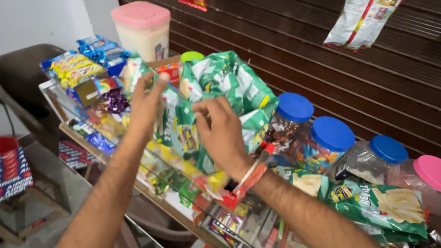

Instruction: The person organizes snack items in a small shop. They retrieve plastic bags and a cloth, then use scissors to cut open a large green bag of chips. They separate the individual packets and hang them on a wall display rack. Finally, they open a shrink-wrapped bundle of yellow snack packets and arrange them on the counter.

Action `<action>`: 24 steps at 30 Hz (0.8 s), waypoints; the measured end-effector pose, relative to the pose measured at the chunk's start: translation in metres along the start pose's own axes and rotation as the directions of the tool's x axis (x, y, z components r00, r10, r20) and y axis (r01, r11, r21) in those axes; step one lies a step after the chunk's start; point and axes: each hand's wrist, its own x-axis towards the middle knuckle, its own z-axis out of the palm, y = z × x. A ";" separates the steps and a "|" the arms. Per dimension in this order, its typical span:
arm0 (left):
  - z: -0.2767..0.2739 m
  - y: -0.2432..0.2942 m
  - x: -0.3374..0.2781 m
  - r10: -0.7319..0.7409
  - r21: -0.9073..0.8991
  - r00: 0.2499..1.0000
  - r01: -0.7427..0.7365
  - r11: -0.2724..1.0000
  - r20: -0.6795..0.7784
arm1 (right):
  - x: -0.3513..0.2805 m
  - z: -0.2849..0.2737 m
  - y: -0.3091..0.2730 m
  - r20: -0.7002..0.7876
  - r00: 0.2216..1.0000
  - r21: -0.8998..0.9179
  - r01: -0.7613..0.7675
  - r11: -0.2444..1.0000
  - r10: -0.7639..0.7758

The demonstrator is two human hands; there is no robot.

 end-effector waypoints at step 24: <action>0.006 0.020 0.010 0.649 0.240 0.681 -0.730 0.640 0.341 | -0.093 -0.135 0.023 -0.247 0.962 -0.499 -0.231 0.835 0.118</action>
